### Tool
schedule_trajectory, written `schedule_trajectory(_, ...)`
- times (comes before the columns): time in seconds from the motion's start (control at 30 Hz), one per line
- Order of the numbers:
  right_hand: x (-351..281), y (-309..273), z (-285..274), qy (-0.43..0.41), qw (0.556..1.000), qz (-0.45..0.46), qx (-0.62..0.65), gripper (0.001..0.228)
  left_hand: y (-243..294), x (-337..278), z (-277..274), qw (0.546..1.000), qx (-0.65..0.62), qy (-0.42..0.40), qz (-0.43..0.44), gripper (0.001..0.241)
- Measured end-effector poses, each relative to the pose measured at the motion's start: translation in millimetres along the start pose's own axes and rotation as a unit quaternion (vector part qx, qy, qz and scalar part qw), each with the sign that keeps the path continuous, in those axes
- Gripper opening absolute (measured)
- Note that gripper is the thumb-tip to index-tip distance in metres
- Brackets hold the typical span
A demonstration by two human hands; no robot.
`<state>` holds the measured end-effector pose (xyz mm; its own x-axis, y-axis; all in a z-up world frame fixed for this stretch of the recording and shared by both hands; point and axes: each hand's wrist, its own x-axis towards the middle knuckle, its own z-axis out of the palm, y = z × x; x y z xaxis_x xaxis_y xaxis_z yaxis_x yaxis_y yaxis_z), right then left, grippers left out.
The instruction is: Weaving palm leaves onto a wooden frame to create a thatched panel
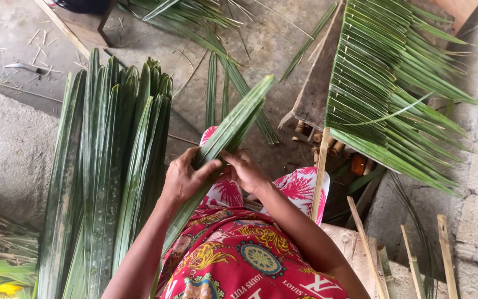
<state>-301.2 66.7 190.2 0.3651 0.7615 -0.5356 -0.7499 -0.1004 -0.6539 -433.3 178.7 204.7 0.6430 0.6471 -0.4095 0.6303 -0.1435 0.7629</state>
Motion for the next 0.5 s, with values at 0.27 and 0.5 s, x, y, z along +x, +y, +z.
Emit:
schedule_trajectory(0.27, 18, -1, -31, 0.044, 0.998, -0.039, -0.002, 0.01, -24, 6, 21, 0.968, -0.058, 0.142, 0.2, 0.031)
schedule_trajectory(0.5, 24, 11, -49, 0.022, 0.999, -0.039, -0.009, 0.008, -31, 3, 29, 0.973, -0.029, 0.148, 0.175, 0.031)
